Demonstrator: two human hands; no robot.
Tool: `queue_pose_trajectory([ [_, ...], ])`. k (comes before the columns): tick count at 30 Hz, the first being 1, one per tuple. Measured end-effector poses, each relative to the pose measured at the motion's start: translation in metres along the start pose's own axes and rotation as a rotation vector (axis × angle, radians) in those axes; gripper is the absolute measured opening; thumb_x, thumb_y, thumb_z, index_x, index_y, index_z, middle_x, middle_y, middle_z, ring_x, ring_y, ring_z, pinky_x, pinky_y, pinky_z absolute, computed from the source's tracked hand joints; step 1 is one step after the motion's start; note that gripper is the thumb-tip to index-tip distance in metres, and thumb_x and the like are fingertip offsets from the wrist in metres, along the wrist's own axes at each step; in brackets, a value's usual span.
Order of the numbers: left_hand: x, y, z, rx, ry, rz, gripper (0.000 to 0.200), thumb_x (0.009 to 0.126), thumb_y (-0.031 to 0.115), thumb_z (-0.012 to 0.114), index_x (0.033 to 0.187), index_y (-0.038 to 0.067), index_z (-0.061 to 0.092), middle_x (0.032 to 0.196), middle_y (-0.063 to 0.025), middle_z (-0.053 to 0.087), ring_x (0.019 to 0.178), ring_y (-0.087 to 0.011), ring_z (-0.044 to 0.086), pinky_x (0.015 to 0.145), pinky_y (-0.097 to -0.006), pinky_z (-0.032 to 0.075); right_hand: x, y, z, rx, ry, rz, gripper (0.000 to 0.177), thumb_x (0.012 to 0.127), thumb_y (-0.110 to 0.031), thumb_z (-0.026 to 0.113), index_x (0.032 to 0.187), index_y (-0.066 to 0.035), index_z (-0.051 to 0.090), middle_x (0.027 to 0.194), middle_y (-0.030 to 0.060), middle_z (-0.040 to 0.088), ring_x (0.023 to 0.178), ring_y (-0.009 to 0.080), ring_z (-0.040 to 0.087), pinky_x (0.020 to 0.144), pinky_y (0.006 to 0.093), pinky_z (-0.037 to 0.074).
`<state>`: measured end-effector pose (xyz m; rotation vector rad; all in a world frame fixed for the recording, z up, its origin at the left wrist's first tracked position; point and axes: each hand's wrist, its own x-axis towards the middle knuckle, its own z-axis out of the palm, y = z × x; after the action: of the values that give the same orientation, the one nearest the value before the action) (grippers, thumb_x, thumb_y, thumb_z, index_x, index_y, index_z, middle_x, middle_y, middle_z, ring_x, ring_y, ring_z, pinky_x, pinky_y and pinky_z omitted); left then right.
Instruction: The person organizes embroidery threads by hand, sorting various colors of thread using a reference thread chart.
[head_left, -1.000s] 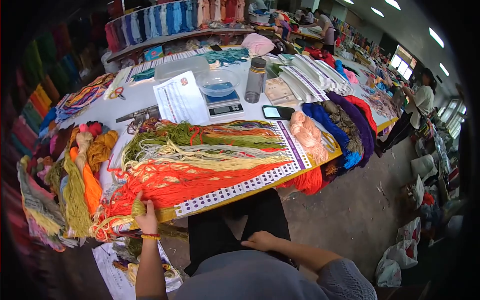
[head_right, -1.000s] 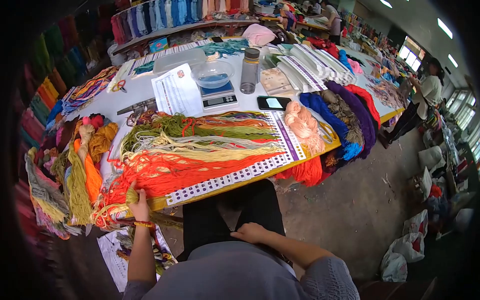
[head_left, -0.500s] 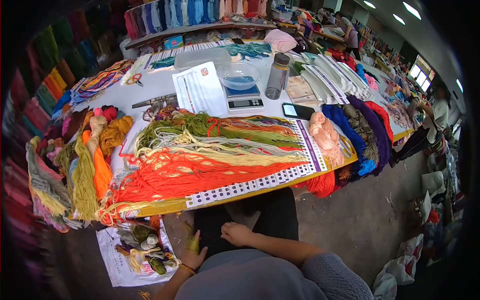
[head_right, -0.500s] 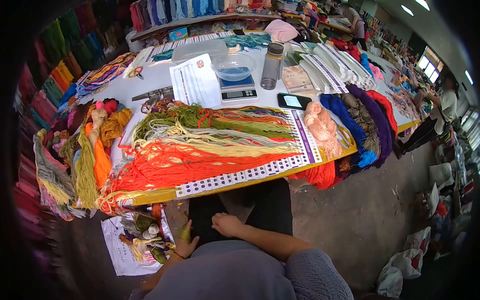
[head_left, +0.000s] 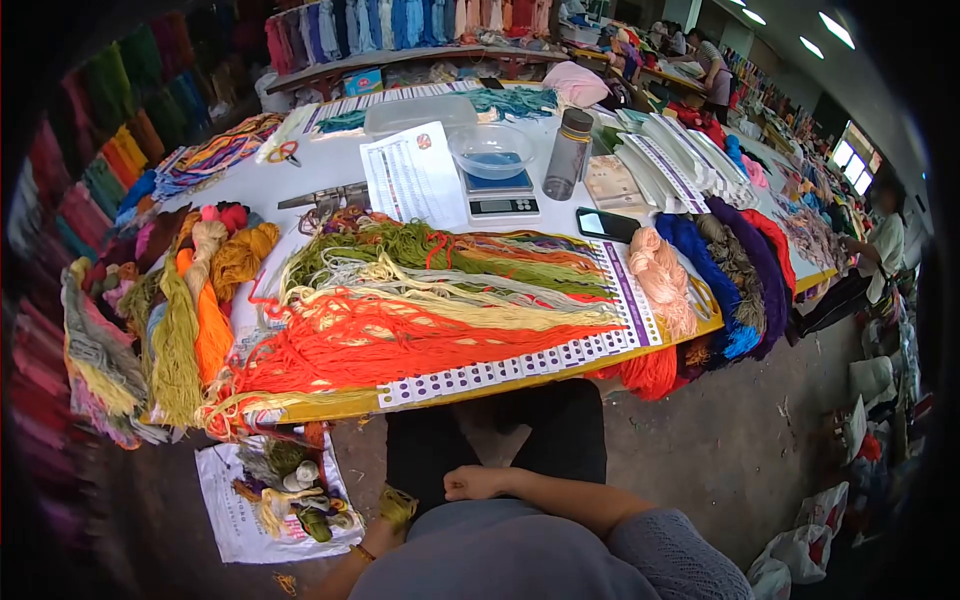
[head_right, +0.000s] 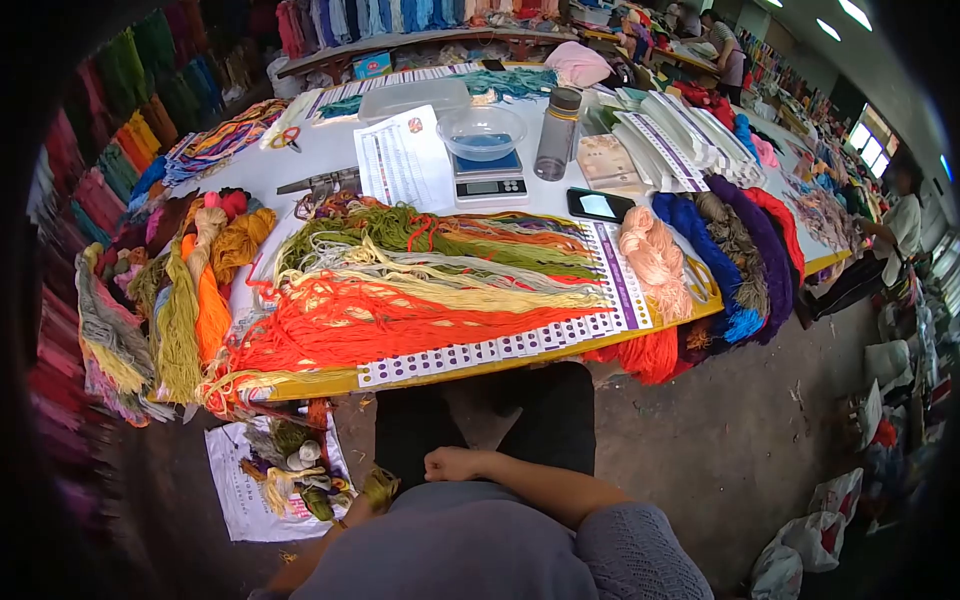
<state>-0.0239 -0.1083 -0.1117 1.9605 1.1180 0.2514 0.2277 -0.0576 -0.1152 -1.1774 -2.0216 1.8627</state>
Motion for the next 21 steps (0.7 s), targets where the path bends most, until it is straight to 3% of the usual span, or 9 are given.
queue_pose_trajectory([
  [2, 0.004, 0.001, -0.002, -0.051, -0.047, -0.094, 0.053, 0.077, 0.011, 0.055, 0.128, 0.017, 0.039, 0.099, -0.0207, 0.055, 0.090, -0.0377, 0.053, 0.079, -0.0414, 0.043, 0.002, -0.002, -0.006, -0.123, -0.081, 0.058, 0.023, 0.083, -0.027, 0.055, 0.080, -0.004, 0.055, 0.071, 0.0076, 0.057, 0.068, 0.0170, 0.054, 0.061, 0.0314, 0.042],
  [6, 0.028, -0.015, -0.001, -0.252, 0.066, -0.221, 0.054, 0.078, 0.013, 0.055, 0.128, 0.010, 0.036, 0.106, -0.0195, 0.053, 0.098, -0.0355, 0.051, 0.083, -0.0384, 0.041, -0.006, 0.009, -0.001, -0.105, 0.021, 0.164, 0.023, 0.081, -0.028, 0.056, 0.085, -0.005, 0.055, 0.071, 0.0080, 0.058, 0.071, 0.0218, 0.057, 0.065, 0.0330, 0.044],
  [8, 0.031, -0.029, -0.003, -0.343, 0.167, -0.261, 0.054, 0.078, 0.014, 0.055, 0.128, 0.008, 0.036, 0.110, -0.0188, 0.052, 0.101, -0.0347, 0.050, 0.084, -0.0378, 0.041, -0.016, 0.011, -0.006, -0.233, 0.278, 0.233, 0.027, 0.079, -0.029, 0.057, 0.093, -0.007, 0.053, 0.077, 0.0087, 0.060, 0.079, 0.0266, 0.058, 0.070, 0.0351, 0.045],
  [9, 0.030, -0.032, -0.005, -0.205, 0.209, -0.242, 0.055, 0.078, 0.016, 0.056, 0.128, 0.007, 0.035, 0.114, -0.0182, 0.050, 0.104, -0.0341, 0.049, 0.085, -0.0378, 0.040, -0.015, 0.025, -0.009, -0.262, 0.297, 0.247, 0.031, 0.078, -0.030, 0.058, 0.099, -0.008, 0.051, 0.088, 0.0098, 0.059, 0.088, 0.0289, 0.056, 0.074, 0.0374, 0.045],
  [10, 0.027, -0.036, -0.006, -0.067, 0.246, -0.226, 0.055, 0.078, 0.017, 0.056, 0.128, 0.007, 0.035, 0.117, -0.0177, 0.049, 0.107, -0.0336, 0.047, 0.087, -0.0378, 0.040, -0.016, 0.030, -0.009, -0.258, 0.295, 0.245, 0.031, 0.078, -0.030, 0.058, 0.099, -0.008, 0.051, 0.088, 0.0098, 0.059, 0.088, 0.0289, 0.056, 0.074, 0.0374, 0.045],
  [12, 0.031, -0.051, 0.003, -0.011, 0.180, -0.251, 0.052, 0.077, 0.018, 0.057, 0.124, 0.007, 0.039, 0.112, -0.0198, 0.051, 0.104, -0.0357, 0.049, 0.086, -0.0387, 0.040, -0.017, 0.037, -0.010, -0.453, 0.355, 0.282, 0.031, 0.078, -0.031, 0.058, 0.097, -0.008, 0.051, 0.097, 0.0103, 0.056, 0.093, 0.0290, 0.054, 0.076, 0.0381, 0.044],
  [14, 0.034, -0.040, -0.001, 0.057, 0.154, -0.454, 0.042, 0.077, 0.017, 0.056, 0.117, 0.006, 0.045, 0.105, -0.0214, 0.054, 0.098, -0.0370, 0.052, 0.083, -0.0394, 0.042, -0.012, 0.042, -0.011, -0.427, 0.238, 0.301, 0.029, 0.078, -0.032, 0.058, 0.094, -0.008, 0.052, 0.099, 0.0115, 0.055, 0.094, 0.0303, 0.053, 0.077, 0.0389, 0.043],
  [18, 0.029, -0.059, 0.007, 0.118, 0.188, -0.418, 0.033, 0.077, 0.016, 0.054, 0.109, 0.005, 0.051, 0.099, -0.0219, 0.056, 0.092, -0.0373, 0.054, 0.079, -0.0406, 0.044, -0.009, 0.036, -0.010, -0.449, 0.152, 0.292, 0.026, 0.078, -0.030, 0.057, 0.091, -0.008, 0.053, 0.099, 0.0126, 0.054, 0.094, 0.0302, 0.053, 0.078, 0.0381, 0.044],
  [21, 0.014, -0.051, 0.004, -0.044, 0.269, -0.213, 0.031, 0.076, 0.017, 0.056, 0.104, 0.004, 0.053, 0.097, -0.0203, 0.057, 0.090, -0.0366, 0.055, 0.077, -0.0408, 0.044, -0.020, 0.042, -0.011, -0.353, 0.142, 0.195, 0.022, 0.078, -0.028, 0.057, 0.091, -0.009, 0.055, 0.098, 0.0111, 0.054, 0.093, 0.0291, 0.053, 0.078, 0.0371, 0.044],
])
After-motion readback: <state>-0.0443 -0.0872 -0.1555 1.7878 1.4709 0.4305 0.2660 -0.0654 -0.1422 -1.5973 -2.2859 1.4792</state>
